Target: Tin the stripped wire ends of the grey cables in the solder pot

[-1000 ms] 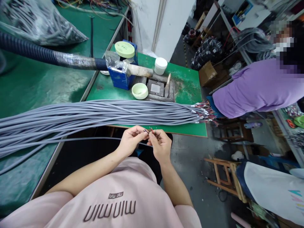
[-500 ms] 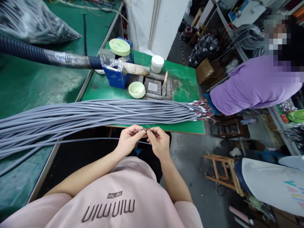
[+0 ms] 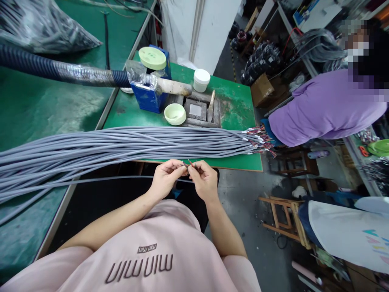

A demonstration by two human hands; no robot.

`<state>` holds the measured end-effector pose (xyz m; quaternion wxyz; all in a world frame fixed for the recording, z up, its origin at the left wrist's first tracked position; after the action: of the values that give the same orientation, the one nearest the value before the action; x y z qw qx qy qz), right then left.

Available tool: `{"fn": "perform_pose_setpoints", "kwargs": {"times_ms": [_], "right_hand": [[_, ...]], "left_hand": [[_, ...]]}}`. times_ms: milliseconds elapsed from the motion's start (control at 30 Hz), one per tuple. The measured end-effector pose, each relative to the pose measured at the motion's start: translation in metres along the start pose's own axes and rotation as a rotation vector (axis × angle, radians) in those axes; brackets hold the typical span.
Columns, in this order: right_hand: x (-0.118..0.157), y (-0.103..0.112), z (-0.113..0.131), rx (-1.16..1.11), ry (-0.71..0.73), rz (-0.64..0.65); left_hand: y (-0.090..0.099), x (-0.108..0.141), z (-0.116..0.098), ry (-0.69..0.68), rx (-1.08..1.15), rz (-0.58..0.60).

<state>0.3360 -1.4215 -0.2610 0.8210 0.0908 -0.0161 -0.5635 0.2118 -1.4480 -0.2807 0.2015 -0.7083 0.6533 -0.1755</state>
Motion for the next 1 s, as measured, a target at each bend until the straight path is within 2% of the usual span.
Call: {"fn": "perform_pose_setpoints", "kwargs": {"times_ms": [233,567,633,733,800,867,933,1000], "right_hand": [[-0.001,-0.003,0.002,0.005,0.03,0.046],[-0.007,-0.001,0.0,0.041,0.025,-0.001],[-0.01,0.002,0.002,0.06,0.052,0.017],[-0.02,0.011,0.011,0.16,0.114,0.05],[-0.033,0.022,0.021,0.263,0.148,0.047],[-0.053,0.036,0.033,0.376,0.182,0.042],[-0.079,0.049,0.046,0.512,0.222,0.061],[-0.11,0.059,0.057,0.667,0.232,0.1]], "left_hand": [[0.004,-0.001,0.004,0.011,-0.009,-0.023],[0.0,0.001,0.005,-0.036,-0.051,-0.036],[-0.001,0.003,0.01,-0.036,-0.089,-0.019],[-0.002,0.005,0.015,-0.061,-0.173,0.068],[0.0,0.004,0.01,-0.152,-0.343,0.148],[0.008,-0.002,-0.003,-0.337,-0.61,0.193],[0.021,-0.009,-0.018,-0.537,-0.876,0.155],[0.037,-0.018,-0.029,-0.646,-1.075,0.039]]}}
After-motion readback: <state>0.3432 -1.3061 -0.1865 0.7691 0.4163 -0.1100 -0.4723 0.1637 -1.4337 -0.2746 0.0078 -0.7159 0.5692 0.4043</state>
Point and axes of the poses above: each hand's wrist, its own x-axis away from the middle knuckle, its own y-axis out of the back of the hand, z = x × y, the point moved 2 cm from there along -x, towards the middle knuckle, and after that the axes turned 7 degrees about z, right-handed, at the moved point
